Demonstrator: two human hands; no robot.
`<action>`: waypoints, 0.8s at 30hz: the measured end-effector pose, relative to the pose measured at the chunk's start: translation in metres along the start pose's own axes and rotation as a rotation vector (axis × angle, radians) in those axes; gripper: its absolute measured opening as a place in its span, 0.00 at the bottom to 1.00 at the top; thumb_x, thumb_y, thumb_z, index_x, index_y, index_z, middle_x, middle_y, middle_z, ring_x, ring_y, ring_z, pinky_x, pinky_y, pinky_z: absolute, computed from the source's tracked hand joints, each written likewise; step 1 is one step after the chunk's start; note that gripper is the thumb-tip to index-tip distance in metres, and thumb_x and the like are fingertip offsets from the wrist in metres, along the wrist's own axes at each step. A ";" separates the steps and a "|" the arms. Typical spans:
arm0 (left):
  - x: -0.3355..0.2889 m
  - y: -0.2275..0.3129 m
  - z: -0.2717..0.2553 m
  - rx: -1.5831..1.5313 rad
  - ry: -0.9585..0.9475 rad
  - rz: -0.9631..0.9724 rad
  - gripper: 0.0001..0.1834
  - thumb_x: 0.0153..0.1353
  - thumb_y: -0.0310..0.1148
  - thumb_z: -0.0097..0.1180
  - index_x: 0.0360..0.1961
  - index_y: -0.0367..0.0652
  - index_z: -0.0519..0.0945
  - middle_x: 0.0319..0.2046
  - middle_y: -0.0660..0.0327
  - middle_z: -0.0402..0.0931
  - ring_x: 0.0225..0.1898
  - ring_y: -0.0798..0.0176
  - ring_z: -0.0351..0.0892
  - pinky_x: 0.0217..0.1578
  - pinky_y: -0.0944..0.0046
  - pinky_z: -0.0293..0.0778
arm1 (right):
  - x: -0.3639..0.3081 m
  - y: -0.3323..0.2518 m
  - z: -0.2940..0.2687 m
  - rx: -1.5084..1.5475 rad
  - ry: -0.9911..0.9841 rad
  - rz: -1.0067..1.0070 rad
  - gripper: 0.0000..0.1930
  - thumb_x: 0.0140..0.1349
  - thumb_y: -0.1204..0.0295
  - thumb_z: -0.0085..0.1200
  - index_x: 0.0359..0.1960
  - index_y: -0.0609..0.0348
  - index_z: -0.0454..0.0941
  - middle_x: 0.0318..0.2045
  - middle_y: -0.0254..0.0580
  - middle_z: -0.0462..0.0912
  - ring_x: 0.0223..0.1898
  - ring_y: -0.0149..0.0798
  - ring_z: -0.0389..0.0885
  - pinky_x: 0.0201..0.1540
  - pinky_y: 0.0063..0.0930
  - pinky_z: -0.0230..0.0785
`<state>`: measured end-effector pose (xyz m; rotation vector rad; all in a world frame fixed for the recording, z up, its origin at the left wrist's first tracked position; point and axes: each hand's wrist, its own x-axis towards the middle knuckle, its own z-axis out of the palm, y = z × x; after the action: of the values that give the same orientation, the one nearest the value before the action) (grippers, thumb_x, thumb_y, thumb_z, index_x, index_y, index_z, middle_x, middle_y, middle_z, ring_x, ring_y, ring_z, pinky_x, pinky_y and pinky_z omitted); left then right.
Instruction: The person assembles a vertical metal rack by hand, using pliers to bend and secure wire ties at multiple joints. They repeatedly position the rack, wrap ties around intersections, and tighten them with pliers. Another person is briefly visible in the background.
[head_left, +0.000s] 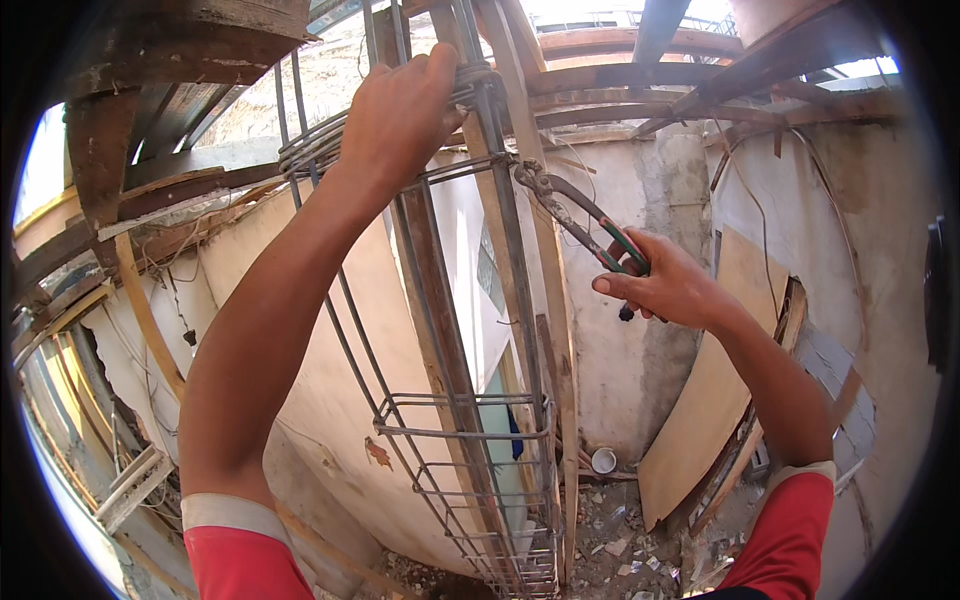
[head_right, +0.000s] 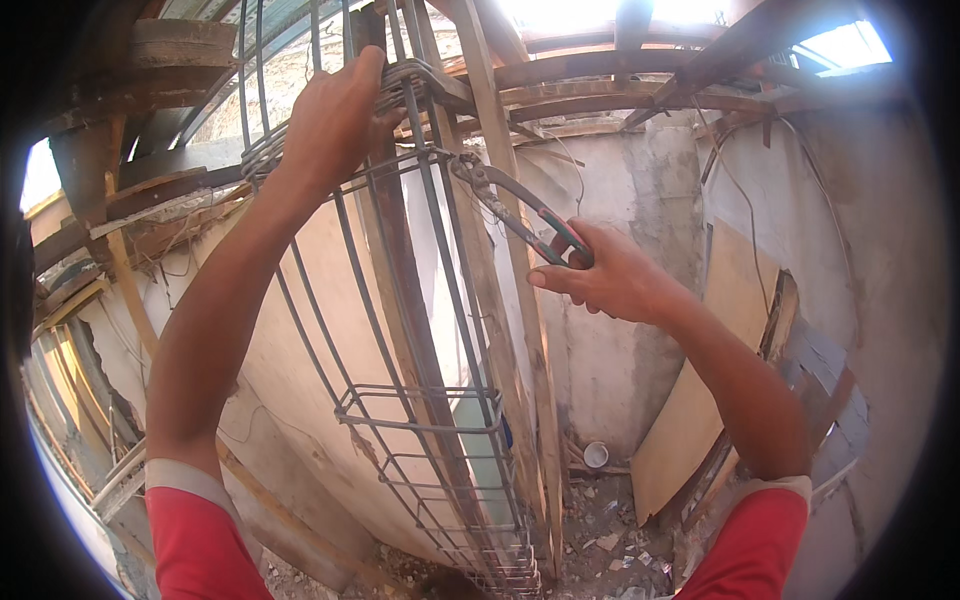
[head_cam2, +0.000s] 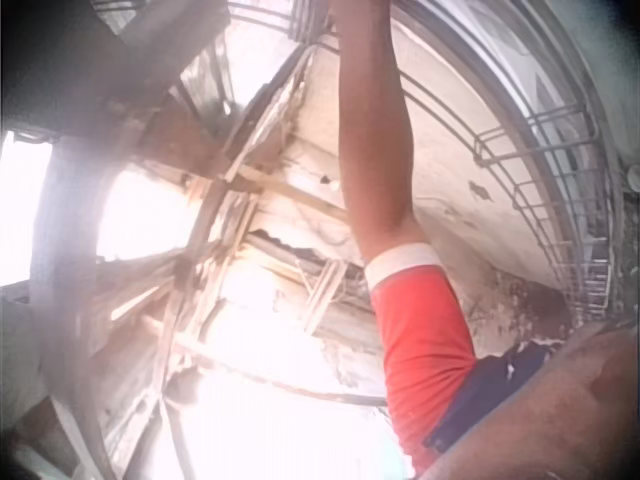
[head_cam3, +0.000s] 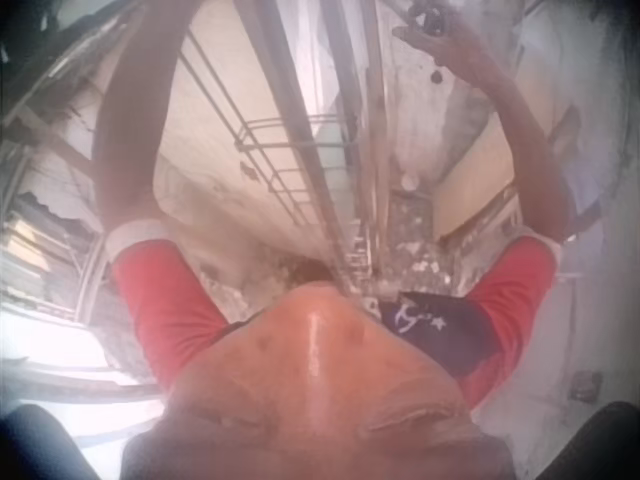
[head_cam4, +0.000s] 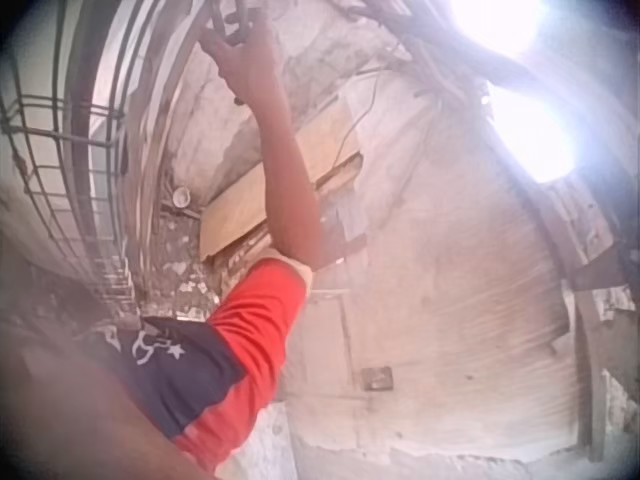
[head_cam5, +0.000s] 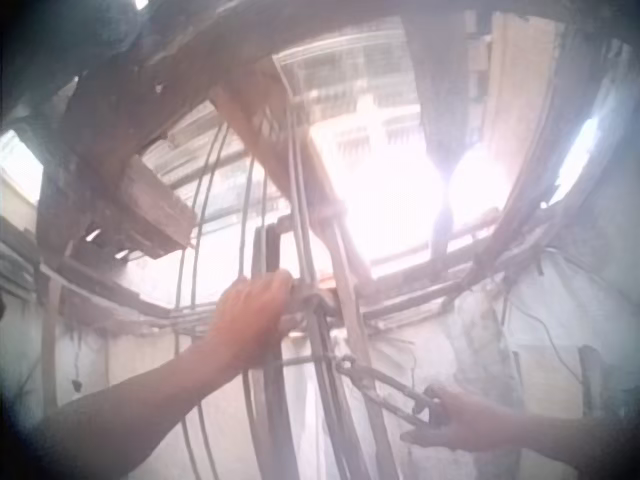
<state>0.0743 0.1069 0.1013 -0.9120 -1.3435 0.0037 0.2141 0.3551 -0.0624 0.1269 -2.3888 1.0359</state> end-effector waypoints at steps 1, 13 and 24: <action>0.001 0.000 0.000 -0.001 0.014 0.011 0.26 0.54 0.38 0.75 0.40 0.42 0.67 0.29 0.50 0.82 0.33 0.39 0.81 0.39 0.46 0.74 | -0.002 -0.001 0.000 -0.127 0.155 -0.101 0.20 0.67 0.54 0.64 0.40 0.59 0.76 0.27 0.38 0.78 0.27 0.32 0.80 0.28 0.29 0.71; 0.001 -0.004 0.003 0.011 0.082 0.063 0.25 0.55 0.39 0.75 0.42 0.42 0.69 0.30 0.50 0.84 0.33 0.42 0.84 0.35 0.47 0.76 | -0.002 0.017 0.000 0.517 0.072 -0.010 0.19 0.73 0.53 0.57 0.44 0.59 0.80 0.19 0.34 0.74 0.13 0.28 0.71 0.16 0.26 0.64; -0.001 0.009 -0.029 -0.053 -0.033 -0.016 0.21 0.56 0.35 0.69 0.44 0.37 0.73 0.37 0.45 0.81 0.43 0.40 0.82 0.45 0.45 0.76 | -0.010 -0.001 0.030 -0.270 0.487 -0.269 0.18 0.67 0.60 0.63 0.52 0.59 0.77 0.27 0.35 0.77 0.28 0.31 0.79 0.30 0.33 0.70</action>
<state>0.1029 0.0966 0.0970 -0.9491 -1.3874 -0.0289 0.2100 0.3318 -0.0836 0.0833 -1.9736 0.5368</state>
